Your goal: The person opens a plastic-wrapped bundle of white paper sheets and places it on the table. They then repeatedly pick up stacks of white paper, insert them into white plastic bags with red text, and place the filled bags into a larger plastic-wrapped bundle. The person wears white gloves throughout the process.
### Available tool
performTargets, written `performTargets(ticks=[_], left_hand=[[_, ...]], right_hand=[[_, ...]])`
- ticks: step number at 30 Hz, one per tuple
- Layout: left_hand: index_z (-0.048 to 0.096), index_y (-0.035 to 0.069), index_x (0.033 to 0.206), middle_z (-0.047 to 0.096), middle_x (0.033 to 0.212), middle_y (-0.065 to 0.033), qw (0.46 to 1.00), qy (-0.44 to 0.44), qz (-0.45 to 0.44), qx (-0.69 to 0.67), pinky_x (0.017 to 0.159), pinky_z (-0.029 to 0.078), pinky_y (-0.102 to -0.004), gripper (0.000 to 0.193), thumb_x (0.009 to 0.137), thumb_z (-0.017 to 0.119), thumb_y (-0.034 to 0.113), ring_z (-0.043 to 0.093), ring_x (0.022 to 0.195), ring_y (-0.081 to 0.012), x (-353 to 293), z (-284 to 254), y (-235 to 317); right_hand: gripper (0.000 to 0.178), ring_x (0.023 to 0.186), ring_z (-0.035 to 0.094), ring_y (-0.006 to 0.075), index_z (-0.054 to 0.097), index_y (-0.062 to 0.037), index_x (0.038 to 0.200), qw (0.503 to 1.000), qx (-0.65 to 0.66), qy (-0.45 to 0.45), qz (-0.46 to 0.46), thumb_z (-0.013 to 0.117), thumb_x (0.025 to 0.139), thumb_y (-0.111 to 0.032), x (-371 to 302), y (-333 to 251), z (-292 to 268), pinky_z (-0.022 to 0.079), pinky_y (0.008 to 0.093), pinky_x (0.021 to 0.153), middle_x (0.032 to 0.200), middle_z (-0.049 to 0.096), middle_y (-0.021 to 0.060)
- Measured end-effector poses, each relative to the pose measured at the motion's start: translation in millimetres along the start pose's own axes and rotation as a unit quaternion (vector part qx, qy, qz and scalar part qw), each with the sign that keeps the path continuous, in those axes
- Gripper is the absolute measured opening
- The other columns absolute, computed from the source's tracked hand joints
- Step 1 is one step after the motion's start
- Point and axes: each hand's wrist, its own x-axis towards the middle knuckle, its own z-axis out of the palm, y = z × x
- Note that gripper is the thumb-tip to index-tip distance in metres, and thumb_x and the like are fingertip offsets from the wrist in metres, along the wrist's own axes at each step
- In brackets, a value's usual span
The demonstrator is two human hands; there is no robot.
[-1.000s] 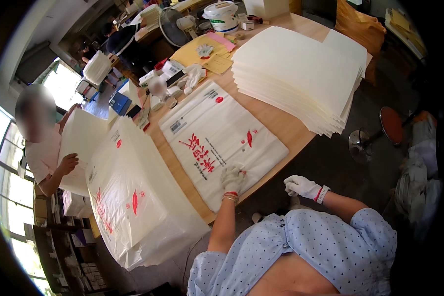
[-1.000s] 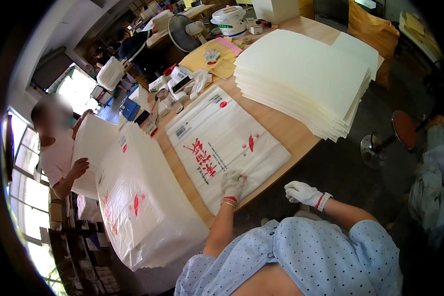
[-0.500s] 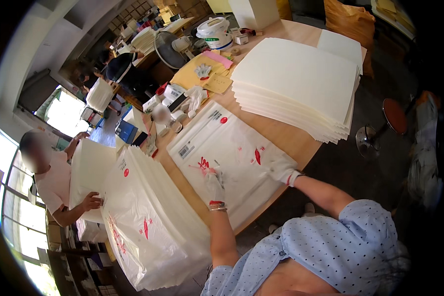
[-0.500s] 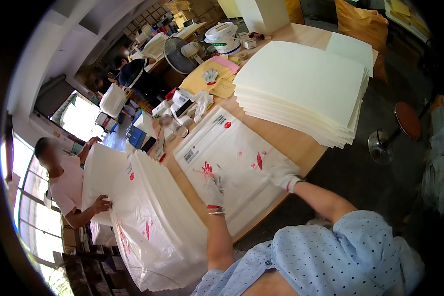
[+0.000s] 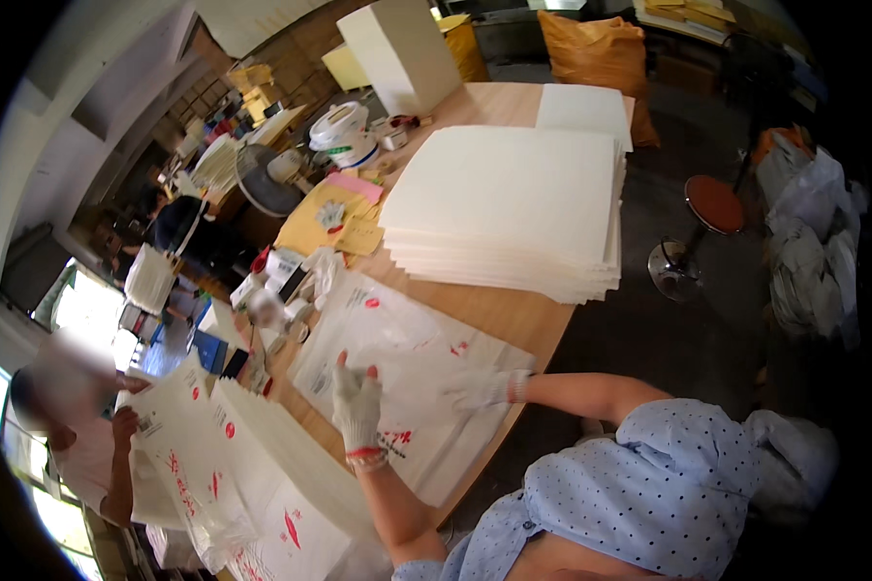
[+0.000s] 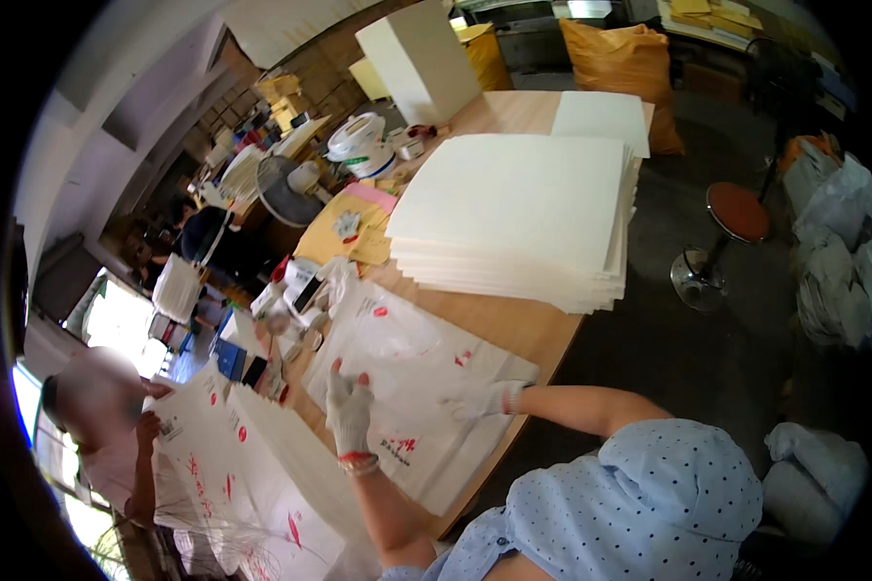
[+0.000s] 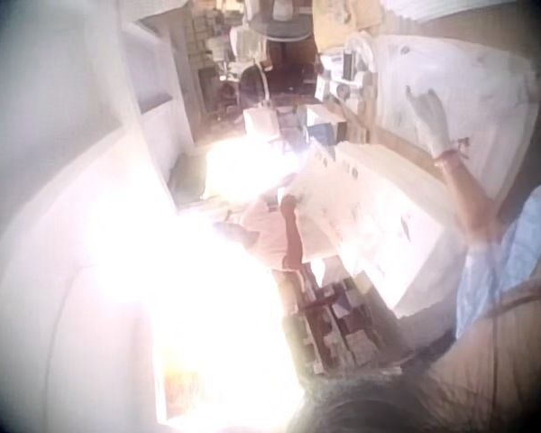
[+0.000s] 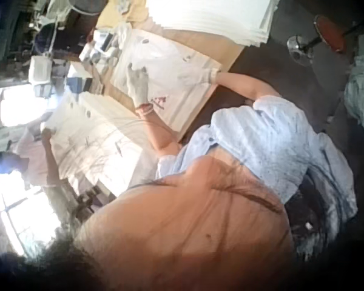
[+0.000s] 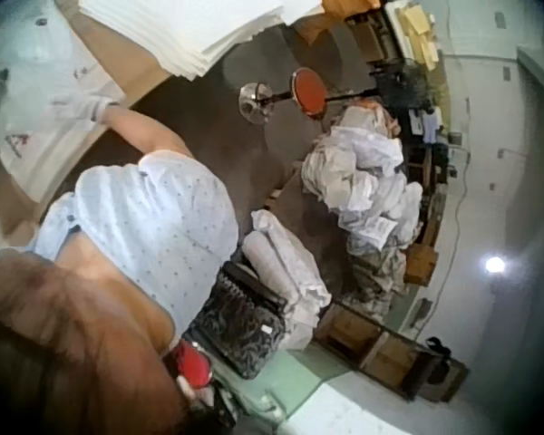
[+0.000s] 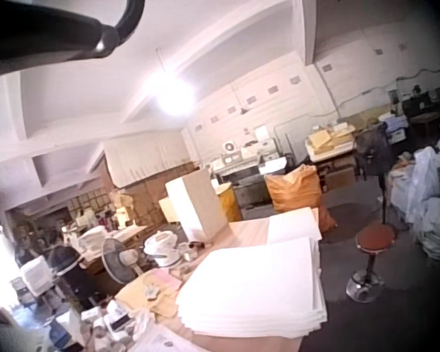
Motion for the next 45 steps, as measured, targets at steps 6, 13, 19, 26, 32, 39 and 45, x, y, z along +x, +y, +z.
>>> performTargets(ticks=[6, 13, 19, 26, 32, 39, 45], left_hand=[[0.047, -0.001, 0.124, 0.059, 0.107, -0.0136, 0.945, 0.265, 0.171, 0.083, 0.083, 0.046, -0.0317, 0.052, 0.075, 0.065, -0.001, 0.058, 0.092, -0.0226, -60, -5, -5], [0.057, 0.0, 0.109, 0.064, 0.095, -0.0085, 0.98, 0.016, 0.161, -0.119, 0.079, 0.049, -0.0298, 0.032, 0.079, 0.058, -0.009, 0.062, 0.09, -0.0198, -98, 80, 50], [0.049, 0.005, 0.121, 0.058, 0.117, -0.009, 0.739, -0.289, -0.2, -0.575, 0.091, 0.045, -0.0369, 0.036, 0.092, 0.055, 0.026, 0.058, 0.106, -0.0222, -100, 183, 78], [0.044, 0.0, 0.127, 0.055, 0.117, -0.0139, 0.794, -0.295, -0.265, -0.461, 0.087, 0.049, -0.0348, 0.049, 0.078, 0.05, 0.001, 0.057, 0.103, -0.0242, -106, 92, 83], [0.033, -0.006, 0.134, 0.045, 0.131, -0.0205, 0.891, -0.356, -0.093, -0.268, 0.093, 0.044, -0.0383, 0.061, 0.078, 0.054, 0.006, 0.049, 0.118, -0.0298, -132, 87, 84], [0.047, -0.003, 0.119, 0.038, 0.131, -0.0262, 0.96, -0.157, 0.173, 0.156, 0.102, 0.032, -0.0476, 0.069, 0.068, 0.074, 0.033, 0.04, 0.119, -0.0394, -136, 117, 59], [0.042, 0.0, 0.131, 0.059, 0.116, -0.0153, 0.994, -0.075, -0.065, -0.036, 0.089, 0.046, -0.0429, 0.068, 0.08, 0.067, 0.038, 0.061, 0.092, -0.0262, 14, 10, -24]], right_hand=[[0.054, 0.116, 0.045, 0.0306, 0.057, -0.0051, 0.115, 0.883, -0.44, 0.159, 0.047, 0.07, 0.071, -0.032, -84, -134, -333, 0.038, 0.0405, 0.1, 0.118, 0.054, 0.0128], [0.04, 0.084, 0.064, 0.0288, 0.06, -0.0067, 0.105, 0.968, -0.227, 0.069, 0.075, 0.064, 0.081, -0.039, -104, -55, -413, 0.05, 0.0365, 0.073, 0.089, 0.066, 0.0091], [0.02, 0.066, 0.059, 0.0309, 0.064, -0.013, 0.088, 0.9, -0.381, 0.211, -0.001, 0.057, 0.083, -0.031, -80, -133, -365, 0.047, 0.0411, 0.059, 0.074, 0.06, 0.01], [0.022, 0.09, 0.06, 0.0229, 0.062, -0.0058, 0.099, 0.961, -0.105, 0.161, 0.197, 0.056, 0.083, -0.021, -149, -156, -362, 0.045, 0.0393, 0.084, 0.091, 0.061, 0.0102], [0.034, 0.105, 0.056, 0.0218, 0.056, -0.003, 0.113, 0.698, 0.597, 0.291, 0.267, 0.049, 0.093, -0.03, -194, -129, -283, 0.046, 0.0368, 0.091, 0.109, 0.058, 0.0122], [0.03, 0.081, 0.064, 0.0177, 0.058, 0.0029, 0.109, 0.902, 0.102, 0.378, 0.181, 0.063, 0.081, -0.004, -124, -170, -177, 0.051, 0.0294, 0.071, 0.094, 0.066, 0.0143], [0.023, 0.069, 0.065, 0.0194, 0.062, -0.0006, 0.101, 0.935, 0.078, 0.289, 0.19, 0.063, 0.08, -0.011, -143, -222, -219, 0.051, 0.0313, 0.064, 0.085, 0.066, 0.0139]])
